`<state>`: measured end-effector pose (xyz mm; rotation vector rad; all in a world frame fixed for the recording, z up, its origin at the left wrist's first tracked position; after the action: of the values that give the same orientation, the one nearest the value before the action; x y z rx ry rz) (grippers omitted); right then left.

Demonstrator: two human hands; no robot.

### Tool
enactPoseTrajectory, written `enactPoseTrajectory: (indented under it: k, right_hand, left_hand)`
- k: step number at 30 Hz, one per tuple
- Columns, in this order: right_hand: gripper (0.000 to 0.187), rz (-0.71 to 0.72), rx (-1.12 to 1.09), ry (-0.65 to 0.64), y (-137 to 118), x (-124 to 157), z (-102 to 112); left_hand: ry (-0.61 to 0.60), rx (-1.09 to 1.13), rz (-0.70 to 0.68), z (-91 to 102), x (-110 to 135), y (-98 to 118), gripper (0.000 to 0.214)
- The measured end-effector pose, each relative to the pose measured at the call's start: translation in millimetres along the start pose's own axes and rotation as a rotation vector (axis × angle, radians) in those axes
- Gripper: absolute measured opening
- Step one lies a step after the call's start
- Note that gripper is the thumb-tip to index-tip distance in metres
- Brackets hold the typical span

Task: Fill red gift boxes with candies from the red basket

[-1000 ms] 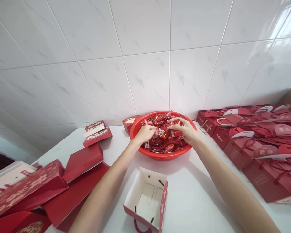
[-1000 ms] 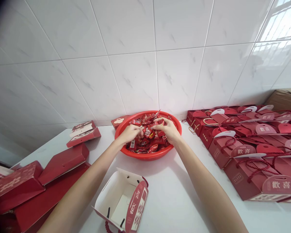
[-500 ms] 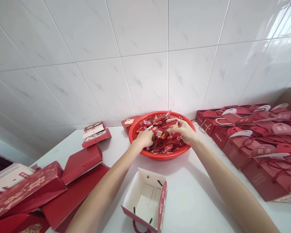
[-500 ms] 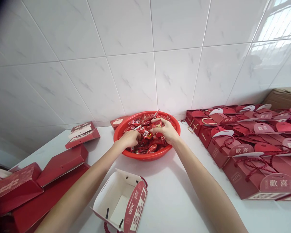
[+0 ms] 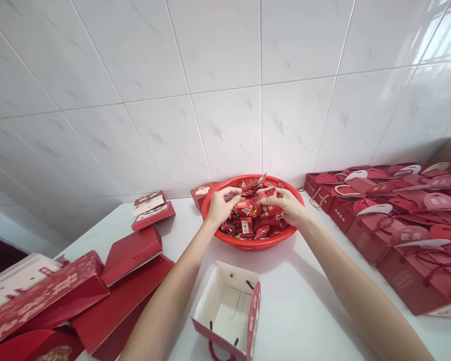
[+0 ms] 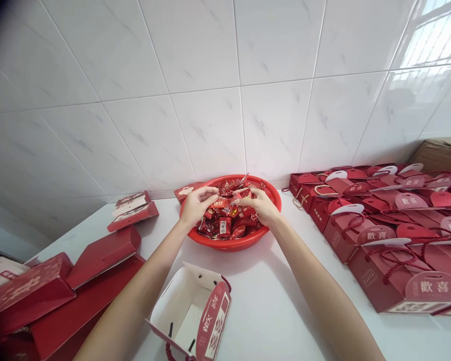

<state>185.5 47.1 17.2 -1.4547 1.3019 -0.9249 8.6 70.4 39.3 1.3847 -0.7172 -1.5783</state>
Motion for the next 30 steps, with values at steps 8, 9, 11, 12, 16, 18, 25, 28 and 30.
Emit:
enactPoseTrajectory:
  k: [8, 9, 11, 12, 16, 18, 25, 28, 30]
  right_hand:
    - [0.033, 0.027, 0.034, -0.135, -9, 14, -27]
    - [0.033, 0.039, 0.034, -0.141, -11, 16, -30]
    - [0.033, 0.074, 0.052, -0.143, -17, 21, -36]
    - [0.032, 0.093, 0.072, -0.144, -22, 24, -38]
    - [0.031, 0.169, 0.162, -0.161, -48, 44, -44]
    - [0.030, 0.180, 0.208, -0.199, -59, 58, -47]
    - [0.016, 0.314, 0.428, -0.428, -84, 112, -87]
    - [0.013, 0.369, 0.589, -0.525, -77, 125, -106]
    - [0.015, 0.371, 0.657, -0.516, -70, 126, -109]
  left_hand:
    - [0.007, 0.141, -0.028, -7.7, 20, 26, 0.026]
    - [0.015, 0.143, -0.027, -7.6, 22, 29, 0.027]
    - [0.025, 0.169, -0.019, -3.8, 27, 36, 0.029]
    - [0.027, 0.187, -0.015, 1.0, 30, 41, 0.030]
    - [-0.077, 0.105, -0.010, 32.3, 45, 78, 0.026]
    - [-0.327, -0.088, 0.003, 37.3, 63, 95, 0.026]
    - [-0.771, -0.580, 0.150, 36.9, 123, 95, 0.016]
    - [-0.774, -0.606, 0.132, 24.2, 121, 88, 0.002]
    - [-0.725, -0.587, 0.097, 19.8, 114, 87, 0.006]
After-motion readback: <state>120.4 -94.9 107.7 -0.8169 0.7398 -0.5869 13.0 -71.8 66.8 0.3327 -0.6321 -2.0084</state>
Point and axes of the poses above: each hand's wrist, its own x-axis away from the middle knuckle, its own z-axis out of the back of the hand, y = z × x, the point moved 9 cm from there along -x, towards the middle knuckle, and after that the axes turned 7 degrees about y, right-handed, at the moved point
